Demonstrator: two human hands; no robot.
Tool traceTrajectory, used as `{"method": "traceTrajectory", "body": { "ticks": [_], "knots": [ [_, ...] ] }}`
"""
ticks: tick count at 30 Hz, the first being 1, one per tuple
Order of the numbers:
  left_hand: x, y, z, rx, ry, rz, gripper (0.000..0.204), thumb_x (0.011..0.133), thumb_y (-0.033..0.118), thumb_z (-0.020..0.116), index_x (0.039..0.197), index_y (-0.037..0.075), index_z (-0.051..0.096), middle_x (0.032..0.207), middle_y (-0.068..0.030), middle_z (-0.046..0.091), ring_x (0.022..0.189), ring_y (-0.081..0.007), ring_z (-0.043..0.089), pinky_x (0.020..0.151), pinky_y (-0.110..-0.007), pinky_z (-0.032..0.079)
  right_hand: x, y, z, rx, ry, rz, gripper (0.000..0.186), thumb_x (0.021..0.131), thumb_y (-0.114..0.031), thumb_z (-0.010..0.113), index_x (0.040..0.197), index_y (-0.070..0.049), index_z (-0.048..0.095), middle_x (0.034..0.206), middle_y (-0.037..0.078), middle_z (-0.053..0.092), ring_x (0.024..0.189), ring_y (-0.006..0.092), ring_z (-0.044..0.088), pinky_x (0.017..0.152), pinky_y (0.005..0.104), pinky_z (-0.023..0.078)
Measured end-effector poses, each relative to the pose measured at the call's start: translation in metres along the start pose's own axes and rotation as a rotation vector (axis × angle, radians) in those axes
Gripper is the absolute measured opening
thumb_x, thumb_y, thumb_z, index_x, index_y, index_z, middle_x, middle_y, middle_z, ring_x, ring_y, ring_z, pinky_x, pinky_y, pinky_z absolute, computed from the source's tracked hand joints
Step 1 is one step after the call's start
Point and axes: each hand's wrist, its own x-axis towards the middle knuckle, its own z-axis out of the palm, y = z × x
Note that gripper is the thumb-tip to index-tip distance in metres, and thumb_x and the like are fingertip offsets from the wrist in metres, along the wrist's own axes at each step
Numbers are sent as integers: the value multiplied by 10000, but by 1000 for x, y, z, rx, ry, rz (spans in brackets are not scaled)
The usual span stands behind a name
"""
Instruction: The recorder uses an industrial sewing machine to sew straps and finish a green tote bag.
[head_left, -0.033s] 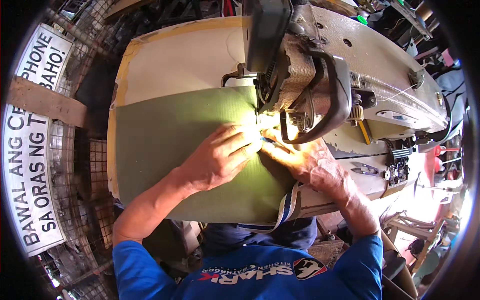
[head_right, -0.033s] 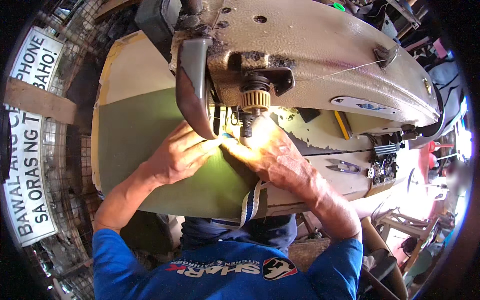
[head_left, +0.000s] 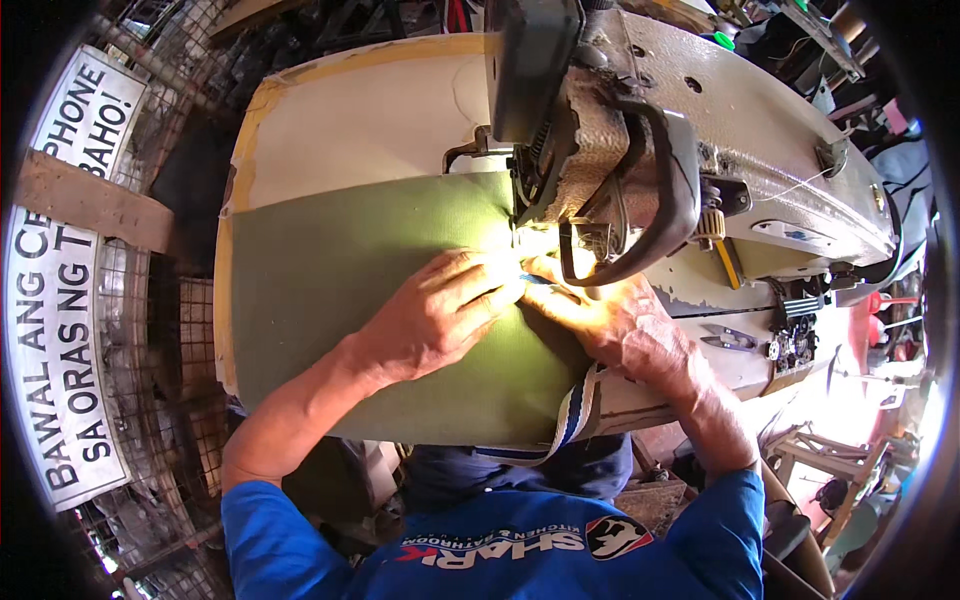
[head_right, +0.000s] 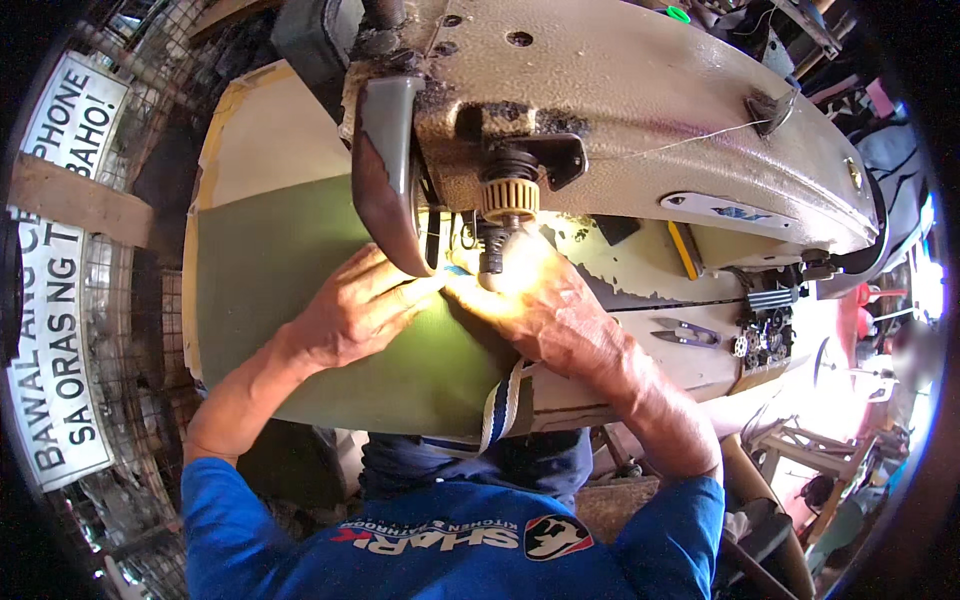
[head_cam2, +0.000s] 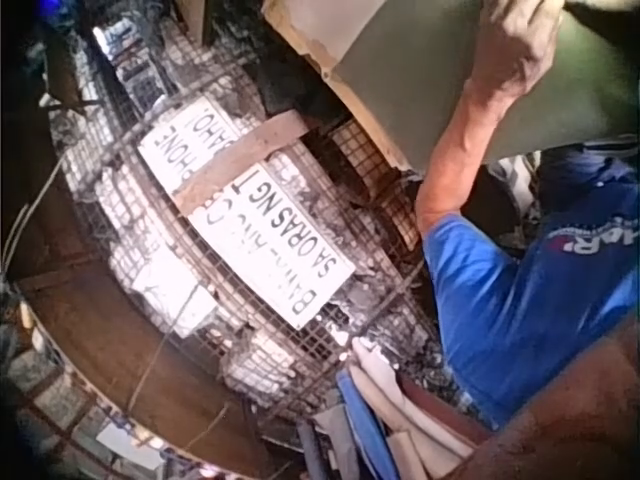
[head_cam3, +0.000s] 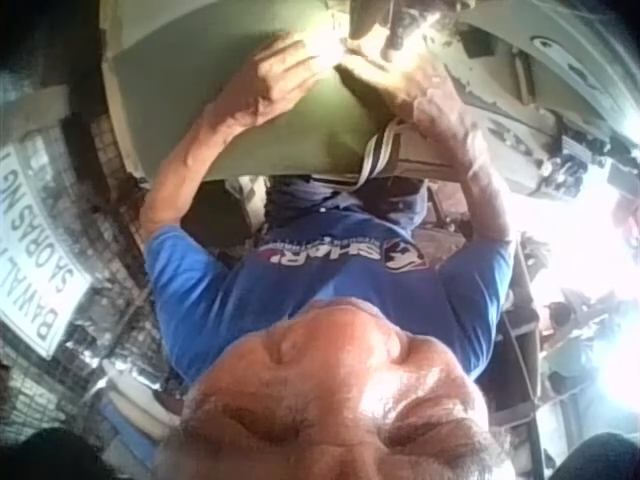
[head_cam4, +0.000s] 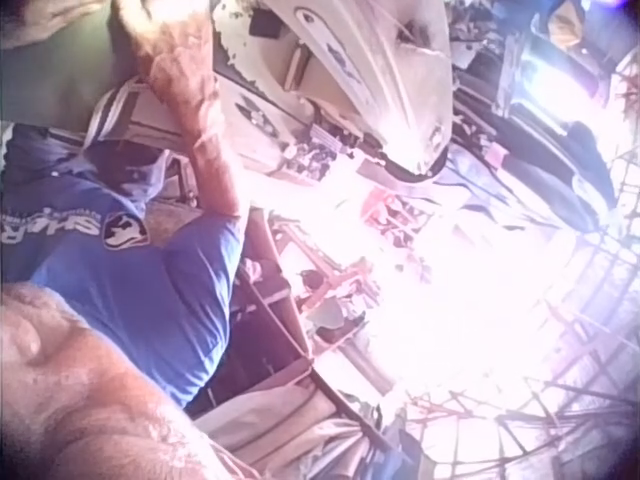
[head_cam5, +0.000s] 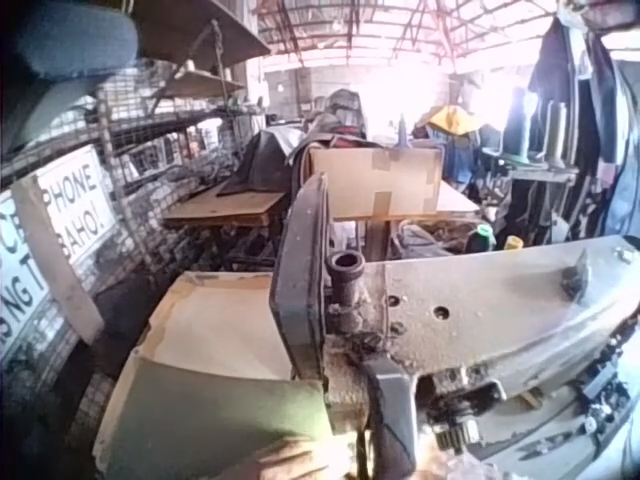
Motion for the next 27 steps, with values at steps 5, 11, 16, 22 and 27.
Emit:
{"method": "traceTrajectory", "body": {
  "ticks": [5, 11, 16, 22, 27],
  "knots": [
    [1, 5, -1, 44, -43, -4, 360, 763, 55, 716, 1115, 0, 658, 1052, -127, 638, 1009, -314, 614, 931, -421, 494, -10, 13, 2, 130, 87, 20, 370, 772, -136, 632, 1140, -94, 631, 893, 102, 587, 850, 300, 587, 796, 442, 485],
    [0, 9, 0, 6, -45, -32, 350, 784, 52, 690, 1126, -10, 645, 1078, -141, 621, 1011, -316, 597, 943, -429, 483, -13, 16, -2, 211, 28, 107, 304, 852, -124, 678, 1152, -83, 661, 1031, 149, 664, 976, 334, 639, 827, 430, 513],
    [-1, 11, -2, 11, -68, -41, 366, 792, 41, 674, 1149, -26, 624, 1081, -148, 617, 1022, -312, 590, 963, -425, 472, -11, 11, -9, 268, 86, 187, 257, 844, -179, 717, 1003, 13, 655, 935, 174, 639, 896, 360, 613, 812, 448, 488],
    [-3, 13, -3, 88, -147, -28, 357, 818, 84, 659, 1141, -58, 604, 1209, -171, 591, 1178, -310, 546, 1042, -418, 439, -5, -4, 5, 175, 175, 293, 178, 790, -133, 693, 906, -21, 618, 912, 154, 574, 921, 362, 559, 877, 466, 469],
    [-4, 13, -3, 100, -145, -43, 413, 811, 163, 695, 1149, -59, 612, 1239, -175, 590, 1211, -312, 533, 1063, -422, 422, -7, -10, 12, 211, 211, 432, 247, 804, -137, 700, 955, 26, 591, 926, 199, 565, 928, 401, 549, 876, 486, 464]
  ]
}}
